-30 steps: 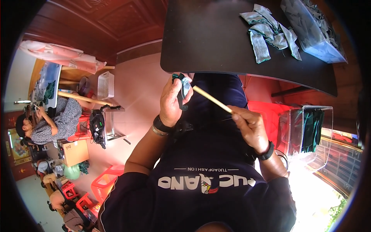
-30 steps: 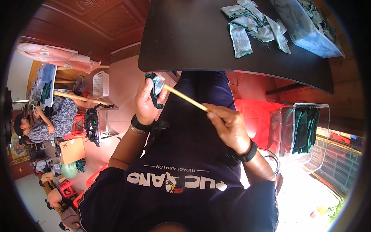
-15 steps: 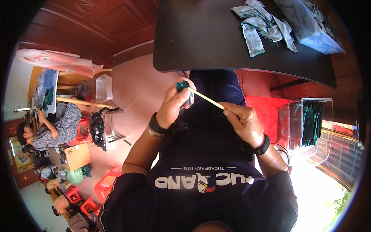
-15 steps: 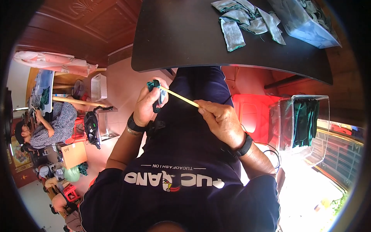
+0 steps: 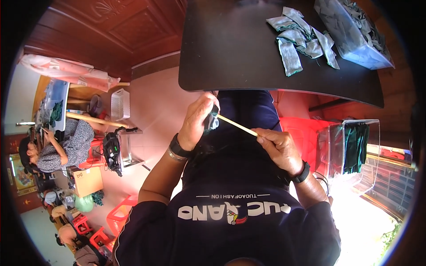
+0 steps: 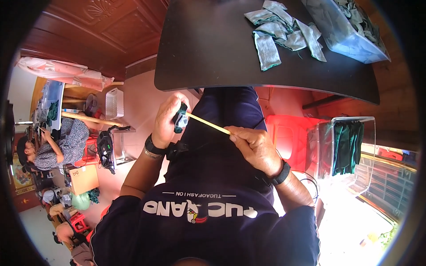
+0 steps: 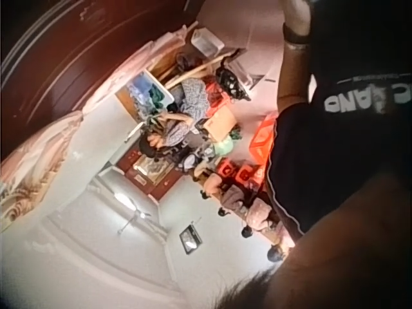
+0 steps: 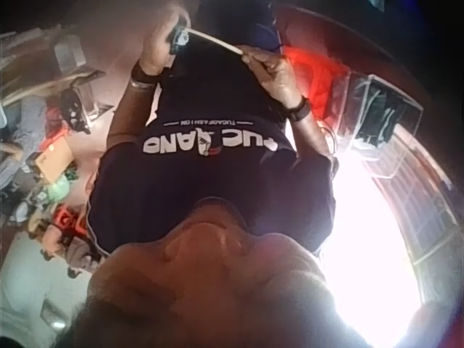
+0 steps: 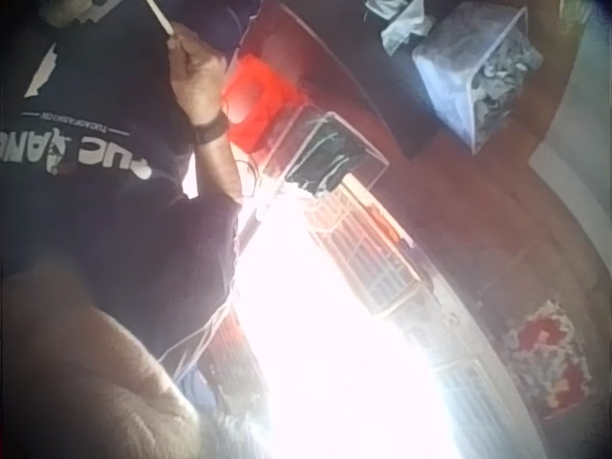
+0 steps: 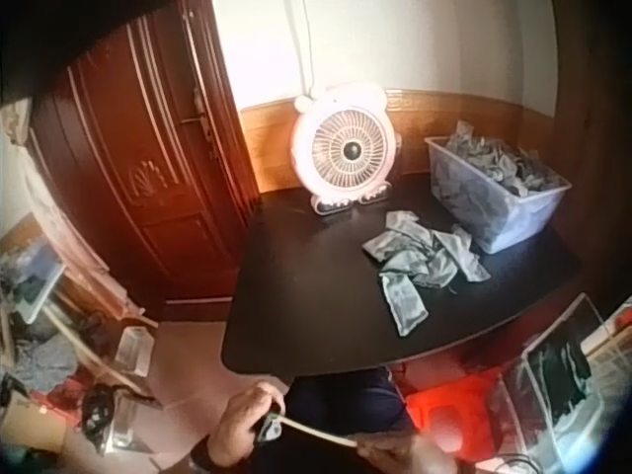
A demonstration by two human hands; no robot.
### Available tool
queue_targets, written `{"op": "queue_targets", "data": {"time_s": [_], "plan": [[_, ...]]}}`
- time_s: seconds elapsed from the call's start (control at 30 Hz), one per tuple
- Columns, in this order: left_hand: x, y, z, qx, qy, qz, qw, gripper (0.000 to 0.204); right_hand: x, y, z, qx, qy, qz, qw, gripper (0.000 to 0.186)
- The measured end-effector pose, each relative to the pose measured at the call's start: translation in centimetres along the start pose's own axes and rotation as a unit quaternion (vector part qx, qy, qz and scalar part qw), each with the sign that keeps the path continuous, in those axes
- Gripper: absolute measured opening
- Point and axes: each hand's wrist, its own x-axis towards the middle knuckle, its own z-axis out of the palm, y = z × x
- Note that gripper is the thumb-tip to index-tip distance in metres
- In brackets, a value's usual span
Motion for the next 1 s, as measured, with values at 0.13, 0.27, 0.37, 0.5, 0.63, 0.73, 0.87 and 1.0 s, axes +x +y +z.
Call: {"op": "queue_targets", "data": {"time_s": [0.13, 0.27, 0.37, 0.5, 0.63, 0.73, 0.87, 1.0], "plan": [[0.1, -0.3, 1.3, -0.002, 0.03, 0.049, 0.998, 0.035, -0.1, 0.6, 0.7, -0.001, 0.067, -0.031, 0.997, 0.019], [0.3, -0.7, 1.6, 0.021, 0.047, 0.084, 0.995, 0.027, 0.2, -0.2, -0.1, -0.036, 0.079, -0.051, 0.995, 0.021], [-0.4, -0.6, 2.9, -0.277, 0.049, -0.035, 0.959, 0.025, 0.3, 0.3, 0.2, -0.035, 0.085, -0.07, 0.993, 0.021], [0.7, 0.0, 3.0, -0.309, 0.033, -0.037, 0.95, 0.025, -0.2, 0.2, -0.3, -0.008, 0.097, -0.051, 0.994, 0.02], [1.8, 0.7, 1.9, -0.288, 0.014, 0.009, 0.958, 0.031, -1.0, -0.6, -1.1, -0.019, 0.073, -0.022, 0.997, 0.02], [1.9, 1.0, 2.0, -0.142, 0.01, 0.056, 0.988, 0.036, -0.6, -0.7, -0.7, -0.019, 0.079, -0.022, 0.996, 0.02], [2.1, 2.0, 2.3, -0.055, -0.004, 0.088, 0.995, 0.041, -0.6, -0.6, -0.2, -0.03, 0.067, -0.044, 0.996, 0.021], [2.5, 2.9, 1.6, 0.029, -0.124, 0.088, 0.988, 0.046, -0.7, -0.5, -0.8, -0.021, 0.026, -0.051, 0.998, 0.022]]}}
